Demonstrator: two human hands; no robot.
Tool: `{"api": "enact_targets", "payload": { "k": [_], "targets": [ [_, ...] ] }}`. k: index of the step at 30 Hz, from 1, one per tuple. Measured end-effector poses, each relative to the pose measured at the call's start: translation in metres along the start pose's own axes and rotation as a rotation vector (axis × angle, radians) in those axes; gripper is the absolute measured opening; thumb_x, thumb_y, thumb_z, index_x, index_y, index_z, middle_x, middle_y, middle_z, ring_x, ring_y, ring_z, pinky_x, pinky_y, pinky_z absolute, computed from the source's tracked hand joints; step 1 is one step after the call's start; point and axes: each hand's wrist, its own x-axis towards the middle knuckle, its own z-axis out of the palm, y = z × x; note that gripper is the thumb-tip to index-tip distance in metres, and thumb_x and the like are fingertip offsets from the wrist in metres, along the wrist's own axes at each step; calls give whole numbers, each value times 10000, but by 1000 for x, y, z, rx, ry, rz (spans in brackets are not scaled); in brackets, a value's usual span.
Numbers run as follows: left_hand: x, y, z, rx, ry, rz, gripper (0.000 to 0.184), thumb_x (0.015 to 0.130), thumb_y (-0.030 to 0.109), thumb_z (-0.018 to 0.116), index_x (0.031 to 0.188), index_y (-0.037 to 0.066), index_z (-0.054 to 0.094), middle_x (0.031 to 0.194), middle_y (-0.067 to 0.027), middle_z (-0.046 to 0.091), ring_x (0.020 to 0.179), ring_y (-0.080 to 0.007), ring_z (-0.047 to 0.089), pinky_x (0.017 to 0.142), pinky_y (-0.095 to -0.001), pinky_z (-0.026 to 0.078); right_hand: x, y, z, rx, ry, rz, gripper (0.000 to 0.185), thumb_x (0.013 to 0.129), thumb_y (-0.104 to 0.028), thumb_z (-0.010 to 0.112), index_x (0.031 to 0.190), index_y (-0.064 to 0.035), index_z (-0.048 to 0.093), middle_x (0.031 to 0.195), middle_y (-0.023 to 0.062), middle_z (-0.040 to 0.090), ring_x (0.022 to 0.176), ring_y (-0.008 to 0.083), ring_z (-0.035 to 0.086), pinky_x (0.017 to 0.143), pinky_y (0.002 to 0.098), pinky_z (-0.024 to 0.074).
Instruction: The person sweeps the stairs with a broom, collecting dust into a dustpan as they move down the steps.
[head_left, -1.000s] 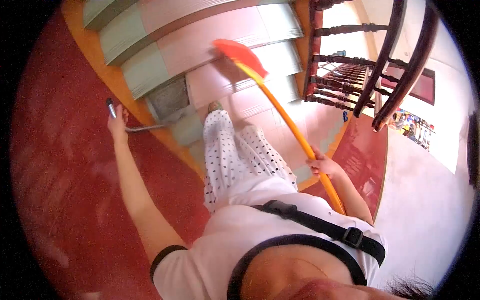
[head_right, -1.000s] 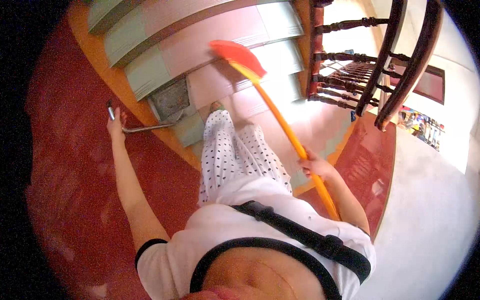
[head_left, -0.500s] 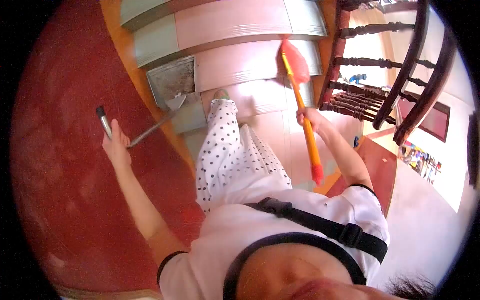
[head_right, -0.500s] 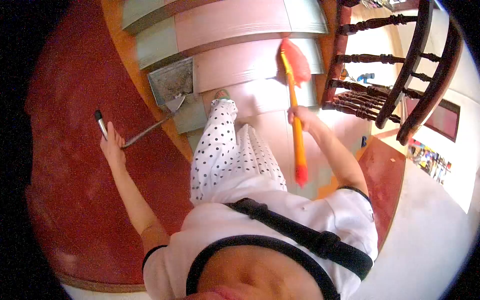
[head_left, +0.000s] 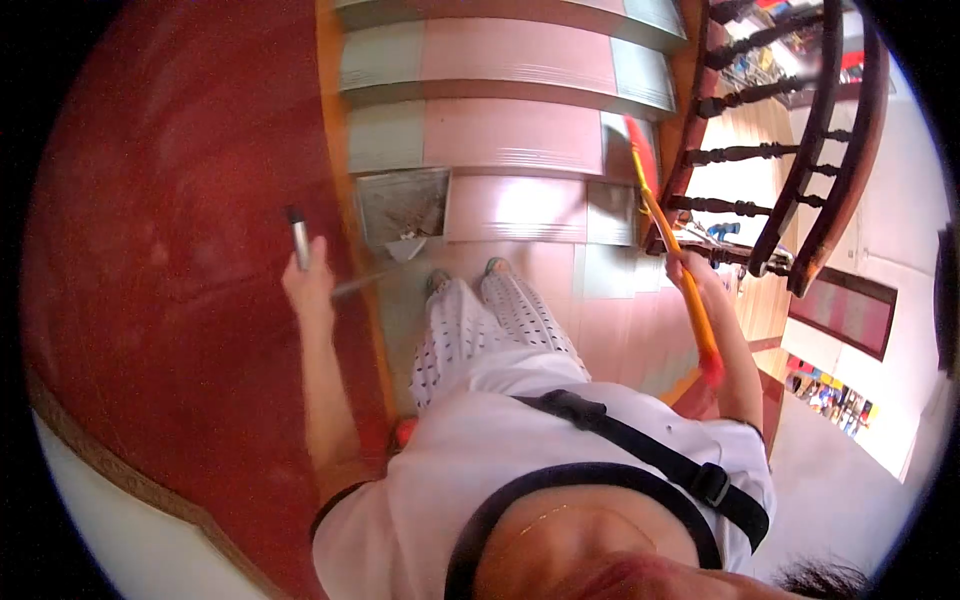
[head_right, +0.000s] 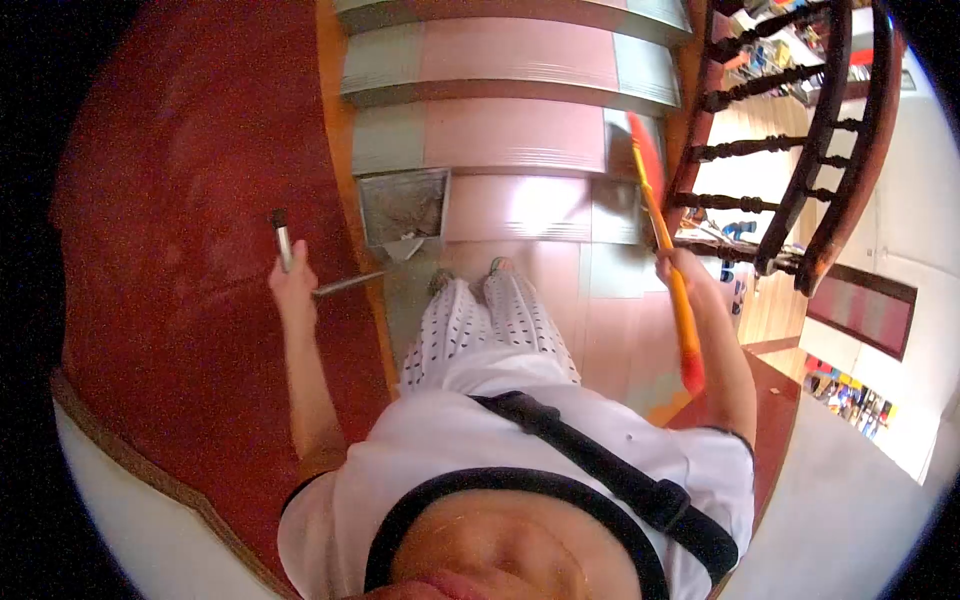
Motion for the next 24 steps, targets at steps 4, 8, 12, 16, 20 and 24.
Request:
{"api": "enact_targets", "payload": {
  "k": [4,8,12,16,20,24],
  "targets": [
    [9,-62,12,111,-7,7,250,749,243,553,619,105,390,511,50,328,412,-47,295,368,-212,231,141,-11,42,-26,36,-250,124,790,-151,380,698,-69,393,525,23,423,387,139,392,346,249,350],
    [26,-113,23,95,-48,28,243,739,255,566,636,101,409,506,54,328,405,-45,297,354,-208,223,141,22,201,-65,-156,-72,52,761,-83,409,726,-48,425,552,27,424,459,130,429,425,265,409],
    [46,-134,29,298,-146,71,270,745,292,544,654,50,466,514,12,353,471,-96,352,437,-261,298,131,82,305,-153,-129,-11,95,759,-80,372,666,-67,365,522,27,408,428,113,416,381,222,380],
    [59,-121,35,320,-210,124,302,733,300,550,703,3,504,551,-26,420,524,-138,384,502,-286,336,64,78,316,18,-531,433,75,775,-54,377,737,2,344,512,-14,366,385,60,378,313,148,347],
    [81,-127,32,257,-190,128,353,734,346,517,772,-5,528,588,-166,489,564,-275,485,542,-354,371,-1,60,261,16,-415,312,208,797,-81,389,912,92,377,580,4,416,396,44,418,309,128,377],
    [92,-116,31,217,-127,139,365,726,355,521,765,-8,528,547,-146,479,523,-271,470,520,-351,363,-60,40,227,-110,-272,240,94,774,-39,384,820,42,369,534,3,390,365,41,385,300,116,373]
  ]
}}
